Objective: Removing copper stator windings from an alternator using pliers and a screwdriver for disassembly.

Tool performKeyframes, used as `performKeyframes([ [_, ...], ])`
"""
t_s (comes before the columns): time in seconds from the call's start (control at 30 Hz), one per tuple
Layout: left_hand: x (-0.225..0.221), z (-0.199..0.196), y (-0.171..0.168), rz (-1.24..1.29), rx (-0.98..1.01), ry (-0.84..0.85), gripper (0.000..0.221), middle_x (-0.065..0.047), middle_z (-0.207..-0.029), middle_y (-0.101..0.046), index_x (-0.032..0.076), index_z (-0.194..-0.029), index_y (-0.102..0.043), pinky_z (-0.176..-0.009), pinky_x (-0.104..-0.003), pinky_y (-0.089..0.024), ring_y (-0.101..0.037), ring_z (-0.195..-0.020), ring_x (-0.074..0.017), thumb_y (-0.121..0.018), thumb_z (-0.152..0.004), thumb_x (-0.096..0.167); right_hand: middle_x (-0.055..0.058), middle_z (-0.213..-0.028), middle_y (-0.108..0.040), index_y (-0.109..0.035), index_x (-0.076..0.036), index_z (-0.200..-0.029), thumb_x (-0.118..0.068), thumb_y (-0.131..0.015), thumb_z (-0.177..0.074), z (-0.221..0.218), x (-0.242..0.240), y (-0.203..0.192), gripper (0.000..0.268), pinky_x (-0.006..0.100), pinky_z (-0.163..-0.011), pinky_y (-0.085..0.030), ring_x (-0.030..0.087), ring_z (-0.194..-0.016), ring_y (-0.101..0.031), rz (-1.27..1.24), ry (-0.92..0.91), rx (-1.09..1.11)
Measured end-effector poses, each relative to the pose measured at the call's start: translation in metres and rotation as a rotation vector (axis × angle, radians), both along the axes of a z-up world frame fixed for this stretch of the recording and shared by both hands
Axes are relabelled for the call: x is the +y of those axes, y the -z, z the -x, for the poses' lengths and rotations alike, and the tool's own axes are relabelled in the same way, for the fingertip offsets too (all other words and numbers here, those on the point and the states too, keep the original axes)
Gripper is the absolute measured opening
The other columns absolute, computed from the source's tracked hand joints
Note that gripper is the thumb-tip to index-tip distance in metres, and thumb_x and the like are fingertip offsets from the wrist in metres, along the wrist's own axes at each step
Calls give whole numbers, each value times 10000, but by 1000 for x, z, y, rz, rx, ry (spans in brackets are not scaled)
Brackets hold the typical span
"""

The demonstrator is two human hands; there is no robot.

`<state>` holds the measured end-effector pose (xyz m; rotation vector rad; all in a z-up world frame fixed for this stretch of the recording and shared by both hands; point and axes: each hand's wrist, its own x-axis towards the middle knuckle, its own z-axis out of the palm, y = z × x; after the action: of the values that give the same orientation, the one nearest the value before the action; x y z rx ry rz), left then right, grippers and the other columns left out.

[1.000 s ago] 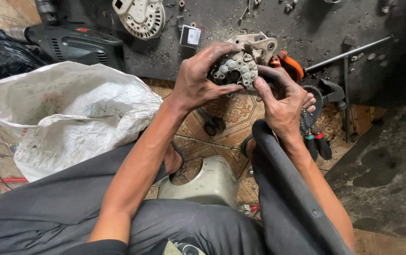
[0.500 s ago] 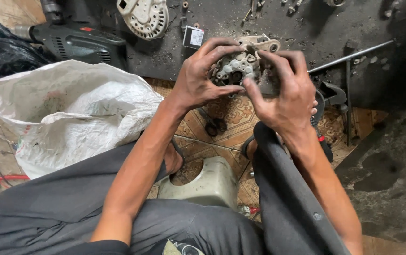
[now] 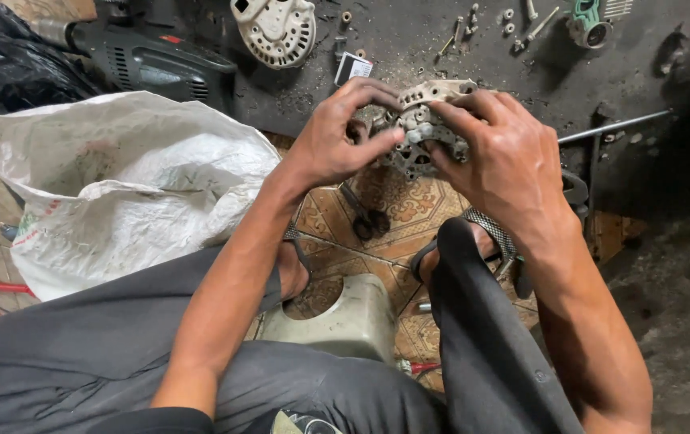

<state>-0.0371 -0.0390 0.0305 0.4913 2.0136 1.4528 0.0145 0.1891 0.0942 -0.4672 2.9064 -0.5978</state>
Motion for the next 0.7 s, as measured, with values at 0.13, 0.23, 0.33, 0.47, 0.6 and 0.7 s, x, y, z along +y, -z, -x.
performKeyframes([
  [0.13,1,4,-4,35,-23,-82,162,-65,-1153,-692,23,-968,-748,-522,-204,-496,-596,-656,-87,-695,-902,162,72,-1089,-711,-803,-71,-1255,-193,-876,-871,0,-1,2,410,311,-712,-539,203,-892,-649,14,10,17],
  [0.23,0,4,0,16,-34,-112,140,-60,-1140,-716,26,-927,-766,-469,-182,-470,-588,-633,-71,-731,-870,148,75,-1108,-711,-804,-65,-1252,-176,-874,-878,0,0,3,397,320,-738,-545,213,-909,-656,29,-2,19],
  [0.33,-1,5,0,-7,-67,-123,116,-59,-1152,-728,36,-898,-772,-443,-168,-457,-558,-590,-53,-751,-864,145,80,-1113,-715,-805,-59,-1251,-172,-870,-898,0,0,6,376,321,-726,-544,214,-895,-656,39,-13,23],
  [0.47,-2,6,-1,-33,-98,-131,110,-63,-1166,-736,39,-784,-758,-440,-170,-442,-529,-563,-46,-761,-851,126,81,-1095,-724,-814,-60,-1248,-204,-874,-922,-1,3,12,361,301,-662,-524,188,-830,-626,33,-19,27],
  [0.6,-3,6,1,-61,-117,-128,98,-58,-1177,-735,47,-781,-753,-404,-163,-404,-450,-491,-22,-770,-852,112,73,-1066,-699,-818,-70,-1249,-195,-880,-898,2,1,9,377,312,-657,-508,198,-819,-614,29,-19,16],
  [0.7,-4,6,2,-41,-112,-130,103,-57,-1175,-742,55,-767,-754,-392,-159,-391,-440,-473,-18,-773,-838,127,78,-1122,-721,-820,-66,-1237,-210,-891,-904,1,2,14,369,296,-651,-511,181,-825,-597,47,-23,13],
])
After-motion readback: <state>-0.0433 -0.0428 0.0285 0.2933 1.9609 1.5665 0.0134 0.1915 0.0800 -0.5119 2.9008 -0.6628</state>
